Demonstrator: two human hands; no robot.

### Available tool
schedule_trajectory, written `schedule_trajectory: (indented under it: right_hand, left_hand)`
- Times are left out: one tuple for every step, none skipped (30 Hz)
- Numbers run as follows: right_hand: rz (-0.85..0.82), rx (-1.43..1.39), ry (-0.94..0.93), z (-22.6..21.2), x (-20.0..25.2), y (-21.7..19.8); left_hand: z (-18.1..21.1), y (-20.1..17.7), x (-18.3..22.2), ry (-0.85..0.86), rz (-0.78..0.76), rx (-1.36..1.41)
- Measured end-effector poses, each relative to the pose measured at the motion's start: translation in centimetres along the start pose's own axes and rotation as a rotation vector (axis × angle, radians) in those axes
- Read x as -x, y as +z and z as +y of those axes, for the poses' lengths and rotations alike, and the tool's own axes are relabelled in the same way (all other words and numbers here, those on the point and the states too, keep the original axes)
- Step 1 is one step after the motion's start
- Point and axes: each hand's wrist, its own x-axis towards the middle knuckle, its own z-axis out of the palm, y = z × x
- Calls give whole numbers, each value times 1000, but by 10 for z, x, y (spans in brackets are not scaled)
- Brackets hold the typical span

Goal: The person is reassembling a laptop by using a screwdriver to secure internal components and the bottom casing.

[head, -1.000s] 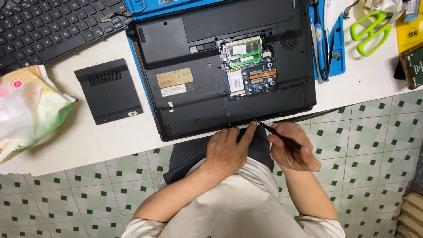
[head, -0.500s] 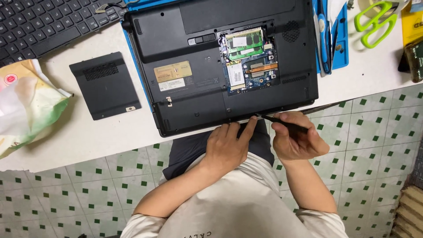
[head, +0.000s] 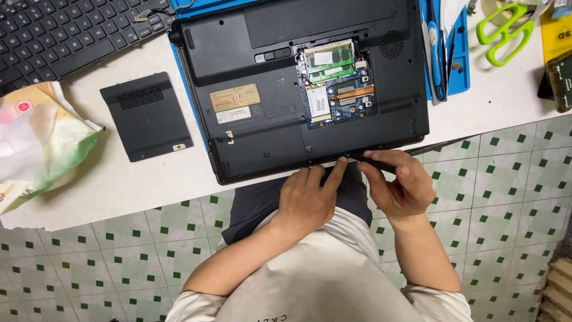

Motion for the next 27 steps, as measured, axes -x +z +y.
schedule_trajectory:
  right_hand:
    - [1,-1,-2,0,-1,1]
    - [-7,-19,2,-1,-2,2]
    - [-16,-36,6,-1,-3,2]
    - [-16,-37,4,-7,-12,7]
    - [-25,-77,33,-12,-21,12]
    - [-33,-116,62,-18,-30,17]
    - [-35,-118,61,-12,-23,14]
    - [-24,-104,48,-7,-16,11]
    - [-13,-90,34,-1,-9,8]
    - [-14,-90,34,-1,-9,8]
    - [-23,-40,8,0,-9,7]
    - [-32,11,-19,1,-9,6]
    - [-35,9,-20,-2,-17,10]
    - [-62,-66,-2,-5,-24,14]
    - [-89,-139,18,-9,-31,17]
    - [-92,-139,19,-9,-29,17]
    - [-67,-133,21,-10,-27,18]
    - [-43,-127,24,-11,-26,18]
    - [-43,-126,24,-6,-21,14]
    - [-43,-68,6,-1,-17,10]
    - [-44,-12,-13,4,-13,6]
    - [-46,-12,-15,2,-18,8]
    - [-70,-72,-7,-1,-23,10]
    - [-94,-132,2,-4,-28,13]
    - [-95,-131,1,-6,-25,14]
    - [-90,-164,19,-8,-21,15]
    - [-85,-195,38,-10,-18,15]
  left_hand:
    - [0,0,1,0,1,-2]
    - [0,0,2,-6,4,5]
    - [0,1,3,-12,8,12]
    - [-1,-6,-2,-12,9,11]
    - [-2,-14,-6,11,59,52]
    - [-2,-21,-10,35,108,94]
    - [-3,-26,-9,33,109,92]
    - [-4,-31,-8,38,148,142]
    - [-5,-36,-8,44,188,193]
    - [-14,-40,-5,43,189,193]
    - [-22,-44,-3,57,246,194]
    - [-30,-48,-1,71,303,194]
    - [-48,-52,11,68,305,194]
    - [-65,-57,24,42,287,194]
    - [-82,-61,37,15,267,196]
    - [-92,-72,29,13,267,197]
    - [-103,-82,21,-15,407,127]
    - [-113,-93,12,-43,546,56]
    - [-129,-95,21,-43,547,57]
    - [-145,-96,29,-54,589,-15]
    - [-161,-98,38,-66,632,-88]
    - [-162,-102,34,-67,634,-88]
    - [-163,-107,30,-94,645,-51]
    - [-163,-112,26,-121,656,-14]
    - [-166,-110,28,-121,657,-12]
    - [-169,-108,30,-135,663,8]
    - [-170,-105,31,-149,668,31]
